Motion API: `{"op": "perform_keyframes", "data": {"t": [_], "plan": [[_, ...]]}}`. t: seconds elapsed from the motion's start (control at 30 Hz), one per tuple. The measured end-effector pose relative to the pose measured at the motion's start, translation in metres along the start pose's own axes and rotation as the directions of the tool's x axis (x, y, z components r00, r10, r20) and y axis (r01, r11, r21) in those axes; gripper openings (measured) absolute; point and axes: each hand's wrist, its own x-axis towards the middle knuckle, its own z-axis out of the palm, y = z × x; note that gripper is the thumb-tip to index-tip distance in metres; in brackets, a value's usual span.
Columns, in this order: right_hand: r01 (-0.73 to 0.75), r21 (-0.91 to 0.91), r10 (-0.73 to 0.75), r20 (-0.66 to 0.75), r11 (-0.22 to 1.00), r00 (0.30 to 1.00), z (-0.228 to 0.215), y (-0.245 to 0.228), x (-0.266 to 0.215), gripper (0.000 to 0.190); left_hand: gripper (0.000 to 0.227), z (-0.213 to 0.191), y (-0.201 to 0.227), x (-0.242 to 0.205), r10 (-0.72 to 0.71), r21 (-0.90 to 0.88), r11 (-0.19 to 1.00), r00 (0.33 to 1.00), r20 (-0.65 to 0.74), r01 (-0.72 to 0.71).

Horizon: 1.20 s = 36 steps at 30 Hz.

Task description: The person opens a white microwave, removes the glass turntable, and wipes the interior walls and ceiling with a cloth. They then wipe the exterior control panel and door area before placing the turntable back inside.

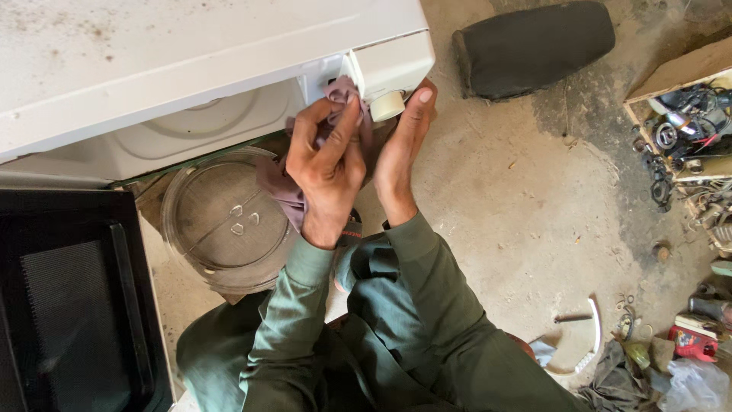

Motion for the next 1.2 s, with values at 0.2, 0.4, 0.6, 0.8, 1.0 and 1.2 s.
{"op": "perform_keyframes", "data": {"t": [0.2,0.4,0.6,0.8,1.0,1.2], "plan": [[0.077,-0.135,-0.082,-0.037,0.988,0.996,-0.001,0.001,0.002,0.066,0.025,-0.001,0.017,0.018,-0.076,-0.105,0.992,0.997,-0.005,0.075],[-0.007,-0.003,0.006,-0.045,1.0,0.999,0.008,-0.002,-0.005,0.062,0.017,0.006,0.014,0.022,-0.13,-0.139,0.982,0.991,-0.026,0.125],[-0.057,0.091,0.052,0.057,0.994,0.997,0.015,-0.014,-0.012,0.063,0.016,-0.004,0.035,0.017,-0.174,-0.113,0.979,0.984,-0.022,0.171],[-0.023,-0.022,0.023,-0.025,0.999,0.999,0.012,-0.013,-0.012,0.061,0.017,0.004,0.038,0.019,-0.201,-0.136,0.972,0.979,-0.043,0.193],[-0.091,0.141,0.088,0.031,0.986,0.996,0.011,-0.014,-0.008,0.056,0.015,0.004,0.026,0.0,-0.197,-0.063,0.979,0.98,-0.034,0.195],[-0.071,0.069,0.072,-0.005,0.995,0.997,0.013,-0.022,-0.013,0.057,0.021,0.007,0.032,0.009,-0.176,-0.084,0.982,0.983,-0.057,0.171]]}}
